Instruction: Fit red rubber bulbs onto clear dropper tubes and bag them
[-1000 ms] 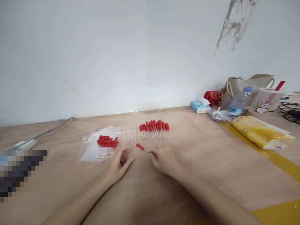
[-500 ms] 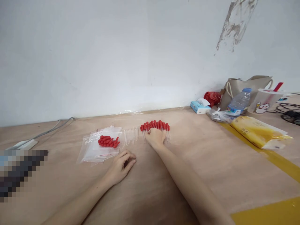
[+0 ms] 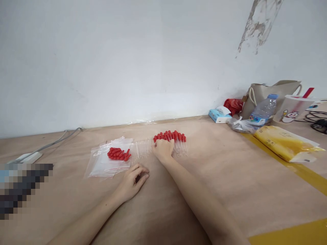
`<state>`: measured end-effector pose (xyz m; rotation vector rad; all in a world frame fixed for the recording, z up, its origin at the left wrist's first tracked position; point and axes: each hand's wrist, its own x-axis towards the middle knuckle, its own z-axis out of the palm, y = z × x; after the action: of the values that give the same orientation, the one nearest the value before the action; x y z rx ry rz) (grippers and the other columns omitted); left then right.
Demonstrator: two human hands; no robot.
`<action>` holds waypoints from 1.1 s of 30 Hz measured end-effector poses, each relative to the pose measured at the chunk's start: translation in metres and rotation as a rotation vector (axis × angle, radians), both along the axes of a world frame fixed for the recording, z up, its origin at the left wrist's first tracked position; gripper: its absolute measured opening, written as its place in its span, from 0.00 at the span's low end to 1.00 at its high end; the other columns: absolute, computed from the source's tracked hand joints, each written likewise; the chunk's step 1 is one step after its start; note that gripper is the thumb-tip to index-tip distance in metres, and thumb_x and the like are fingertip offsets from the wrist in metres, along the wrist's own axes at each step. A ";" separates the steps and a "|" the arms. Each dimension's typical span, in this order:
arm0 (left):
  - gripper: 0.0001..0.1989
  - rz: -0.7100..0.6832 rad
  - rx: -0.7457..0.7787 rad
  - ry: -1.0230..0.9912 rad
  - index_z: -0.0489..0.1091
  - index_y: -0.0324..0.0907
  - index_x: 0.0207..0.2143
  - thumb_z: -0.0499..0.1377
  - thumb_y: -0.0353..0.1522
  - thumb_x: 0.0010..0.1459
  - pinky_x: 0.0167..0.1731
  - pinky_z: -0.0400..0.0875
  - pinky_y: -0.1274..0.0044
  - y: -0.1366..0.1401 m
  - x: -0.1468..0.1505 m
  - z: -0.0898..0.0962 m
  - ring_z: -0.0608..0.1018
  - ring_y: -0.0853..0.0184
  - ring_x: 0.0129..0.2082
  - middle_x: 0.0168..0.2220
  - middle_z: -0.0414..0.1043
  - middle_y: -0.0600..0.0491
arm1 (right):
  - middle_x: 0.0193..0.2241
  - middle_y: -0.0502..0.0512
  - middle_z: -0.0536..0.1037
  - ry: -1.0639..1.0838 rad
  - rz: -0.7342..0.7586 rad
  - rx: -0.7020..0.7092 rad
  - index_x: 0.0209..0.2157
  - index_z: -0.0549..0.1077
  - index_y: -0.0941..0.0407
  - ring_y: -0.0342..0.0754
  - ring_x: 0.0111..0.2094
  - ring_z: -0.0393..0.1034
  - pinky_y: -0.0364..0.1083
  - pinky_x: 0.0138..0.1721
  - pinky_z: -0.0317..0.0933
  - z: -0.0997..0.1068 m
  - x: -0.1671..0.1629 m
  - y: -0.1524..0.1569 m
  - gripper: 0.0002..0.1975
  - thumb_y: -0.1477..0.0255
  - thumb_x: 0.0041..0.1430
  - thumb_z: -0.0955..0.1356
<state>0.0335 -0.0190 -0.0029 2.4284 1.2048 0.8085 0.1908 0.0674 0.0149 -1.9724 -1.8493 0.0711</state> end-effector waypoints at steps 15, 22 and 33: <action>0.10 0.600 0.513 0.420 0.71 0.43 0.34 0.52 0.36 0.55 0.33 0.54 0.68 0.044 -0.048 0.005 0.66 0.57 0.37 0.35 0.67 0.47 | 0.27 0.63 0.76 0.011 -0.018 -0.154 0.27 0.73 0.60 0.52 0.30 0.70 0.53 0.42 0.42 0.009 -0.034 0.022 0.11 0.71 0.51 0.62; 0.11 0.642 0.514 0.396 0.70 0.42 0.31 0.51 0.36 0.55 0.35 0.53 0.66 0.043 -0.046 -0.001 0.66 0.56 0.37 0.35 0.68 0.47 | 0.26 0.61 0.75 0.078 0.005 -0.083 0.26 0.73 0.60 0.52 0.31 0.70 0.52 0.40 0.46 0.009 -0.031 0.016 0.12 0.70 0.53 0.60; 0.06 0.177 0.260 -0.086 0.63 0.41 0.35 0.47 0.31 0.59 0.41 0.63 0.70 0.012 -0.013 0.004 0.69 0.63 0.41 0.39 0.67 0.48 | 0.31 0.54 0.74 0.401 0.524 0.210 0.40 0.65 0.56 0.45 0.32 0.67 0.43 0.33 0.58 -0.001 0.051 -0.071 0.10 0.70 0.59 0.58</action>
<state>0.0200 -0.0069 0.0014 2.4793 1.3710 1.1768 0.2422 -0.0039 0.0141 -1.1899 -1.9483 0.3816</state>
